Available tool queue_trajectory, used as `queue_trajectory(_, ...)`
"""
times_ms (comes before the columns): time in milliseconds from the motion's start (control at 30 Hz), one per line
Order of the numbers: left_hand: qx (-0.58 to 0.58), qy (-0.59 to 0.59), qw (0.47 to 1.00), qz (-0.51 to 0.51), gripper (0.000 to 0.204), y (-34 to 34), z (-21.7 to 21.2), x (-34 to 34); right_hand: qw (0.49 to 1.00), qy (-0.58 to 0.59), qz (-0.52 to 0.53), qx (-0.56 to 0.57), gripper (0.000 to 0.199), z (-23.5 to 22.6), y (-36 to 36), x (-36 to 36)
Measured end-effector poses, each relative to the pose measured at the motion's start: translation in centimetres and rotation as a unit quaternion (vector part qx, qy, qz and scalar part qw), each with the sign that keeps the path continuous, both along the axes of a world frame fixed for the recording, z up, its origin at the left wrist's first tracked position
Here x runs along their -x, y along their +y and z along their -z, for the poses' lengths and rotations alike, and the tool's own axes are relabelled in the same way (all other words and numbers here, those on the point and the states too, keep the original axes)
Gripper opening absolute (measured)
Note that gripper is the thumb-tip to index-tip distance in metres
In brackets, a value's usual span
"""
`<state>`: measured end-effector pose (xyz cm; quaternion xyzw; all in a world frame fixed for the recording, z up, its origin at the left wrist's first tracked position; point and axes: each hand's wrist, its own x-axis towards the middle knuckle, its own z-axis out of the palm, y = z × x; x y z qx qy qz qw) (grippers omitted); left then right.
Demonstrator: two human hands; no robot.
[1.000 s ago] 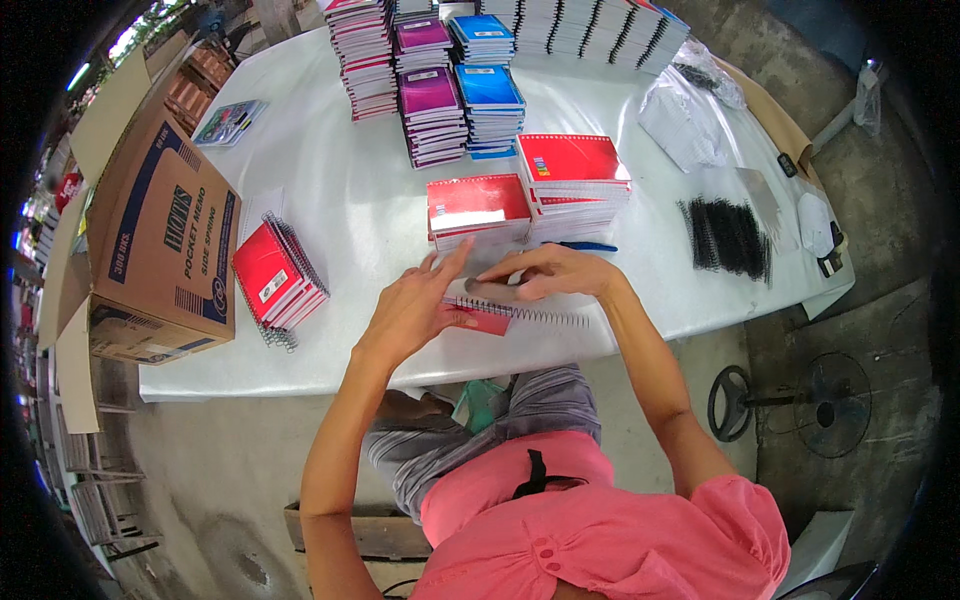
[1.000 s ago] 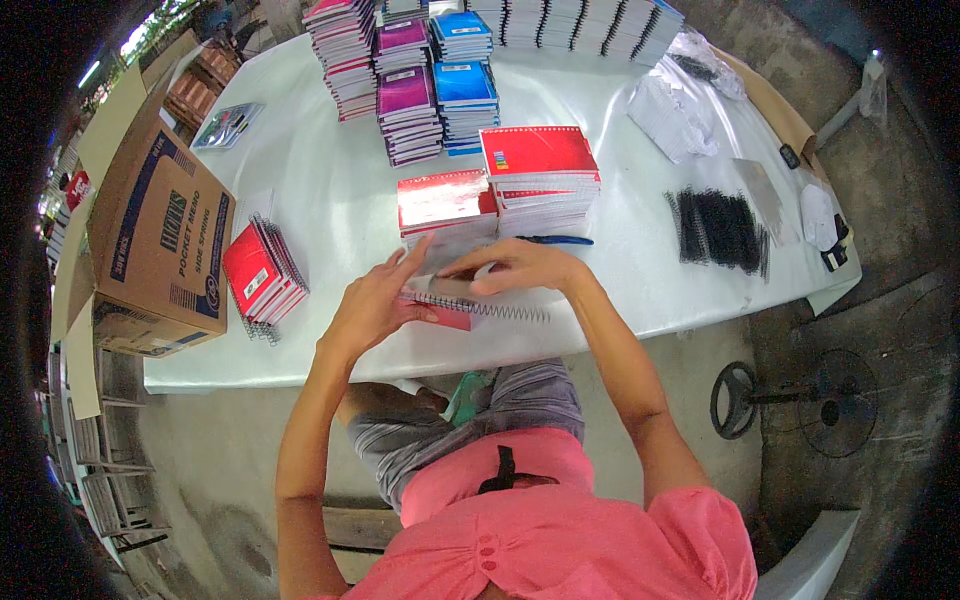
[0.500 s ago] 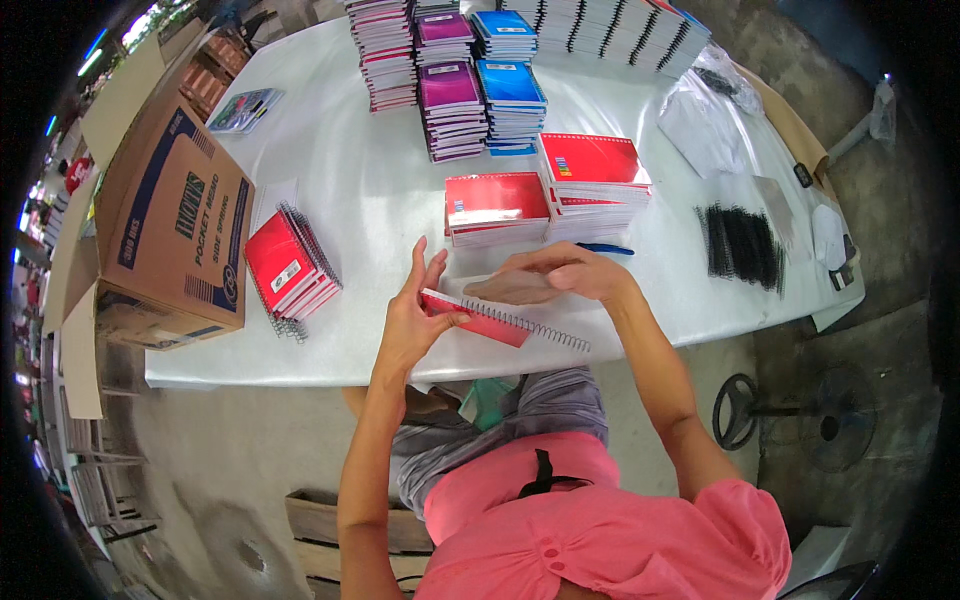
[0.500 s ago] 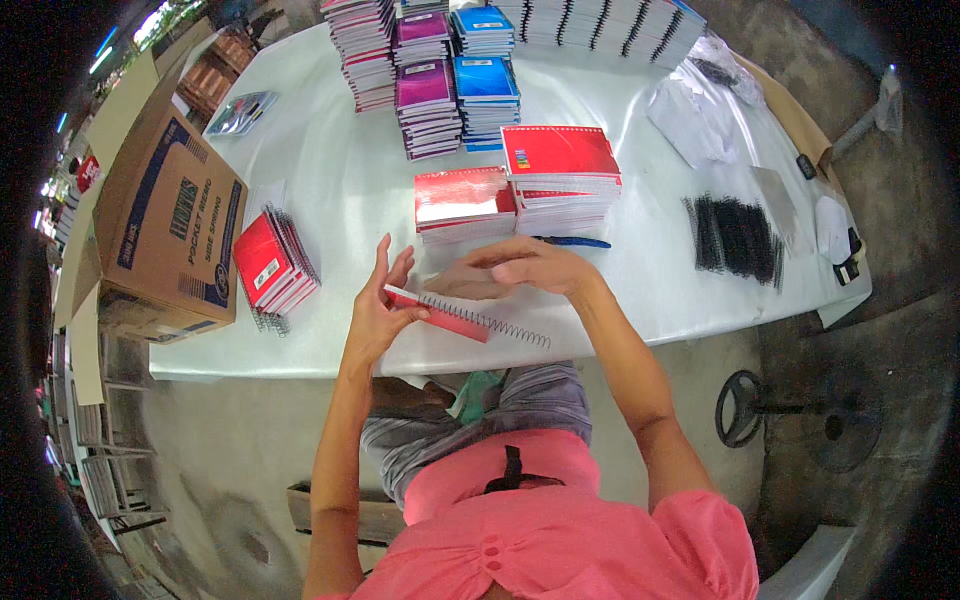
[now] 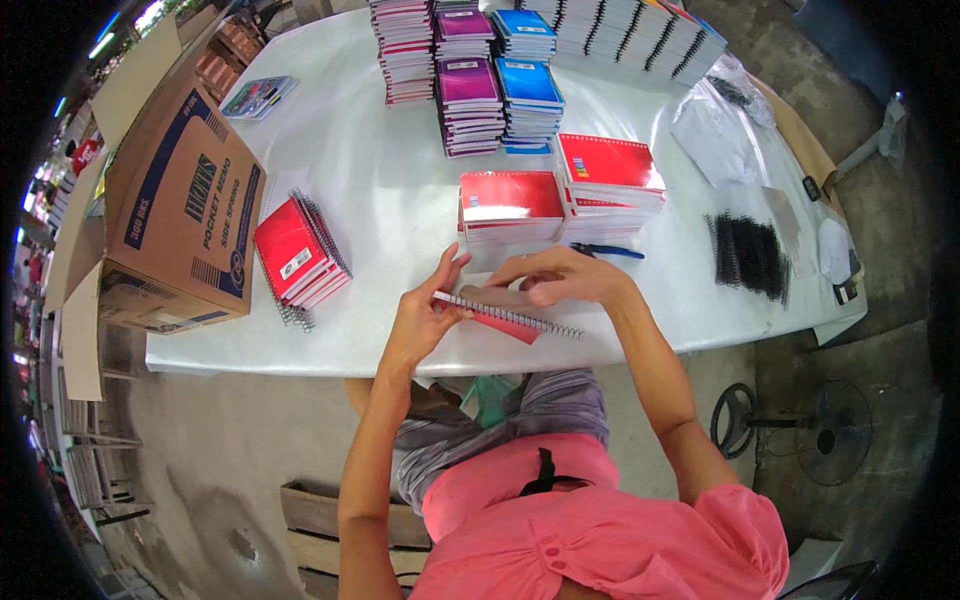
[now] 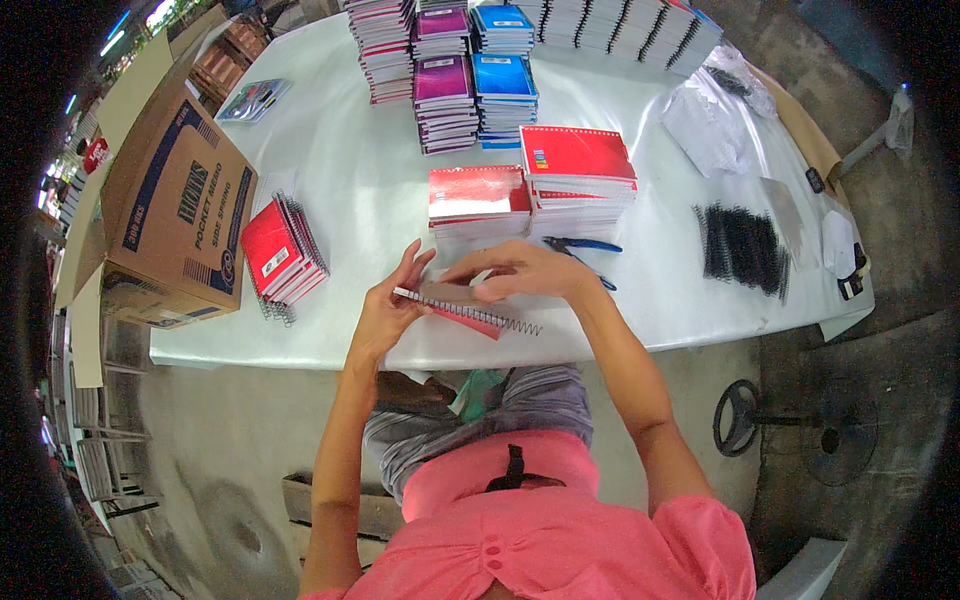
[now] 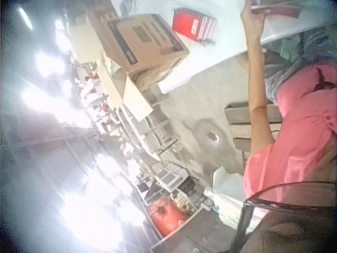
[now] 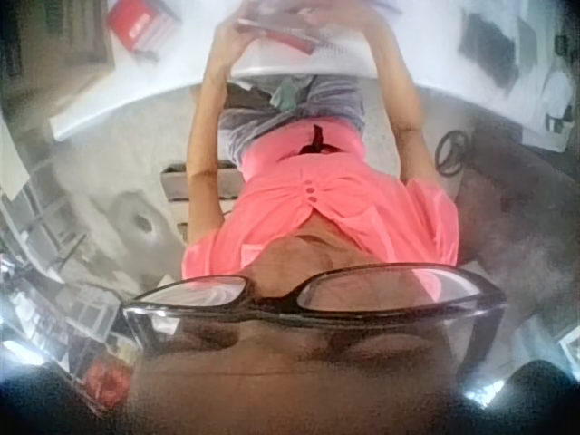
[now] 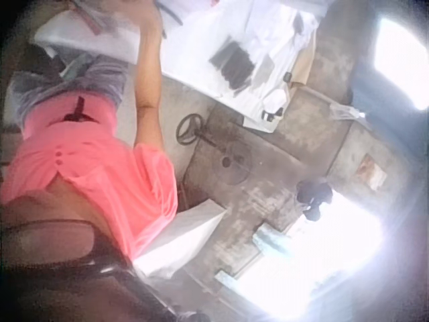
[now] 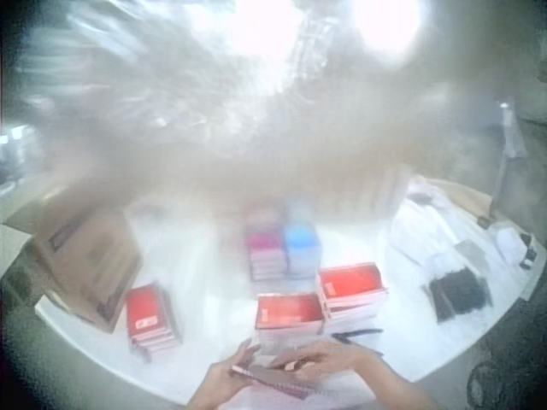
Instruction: The person assembles spiral notebooks by inserting metal coils into pre-punched holes and using pliers to crimp the ends of the wire.
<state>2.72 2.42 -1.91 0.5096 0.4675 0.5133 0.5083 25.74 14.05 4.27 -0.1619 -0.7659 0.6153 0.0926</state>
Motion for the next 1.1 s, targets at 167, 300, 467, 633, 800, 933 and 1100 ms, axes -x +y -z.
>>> queue_trajectory(167, 0.02, -0.002, 1.0, 0.005, 0.095, 0.1, -0.2, -0.2, 0.995, -0.089, 0.016, -0.036, 0.05, -0.7, -0.1, 0.5)
queue_trajectory(300, 0.008, 0.012, 0.999, 0.039, 0.088, 0.0, -0.1, 0.9, 0.994, -0.073, 0.02, -0.076, 0.049, -1.0, -0.9, 0.4)
queue_trajectory(467, -0.015, 0.061, 0.994, 0.086, 0.077, 0.2, -0.7, 2.4, 0.98, 0.019, 0.05, -0.191, 0.049, -4.1, -1.6, -7.4)
queue_trajectory(633, 0.105, 0.132, 0.976, 0.137, 0.058, 0.4, -4.4, 1.3, 0.918, -0.139, 0.338, -0.156, 0.045, -3.5, -2.3, -18.4)
queue_trajectory(800, -0.034, 0.04, 0.997, -0.05, 0.047, -1.3, -3.7, 0.2, 0.727, -0.232, 0.492, -0.419, 0.036, 1.5, -1.4, -17.6)
queue_trajectory(933, -0.146, 0.33, 0.931, -0.049, 0.051, -3.4, -1.8, -0.3, 0.752, -0.174, 0.429, -0.469, 0.039, 5.7, -2.6, -10.5)
queue_trajectory(1100, -0.12, 0.476, 0.857, -0.156, 0.064, -4.5, -0.3, -2.5, 0.661, -0.218, 0.406, -0.592, 0.045, 7.2, -4.3, -8.0)
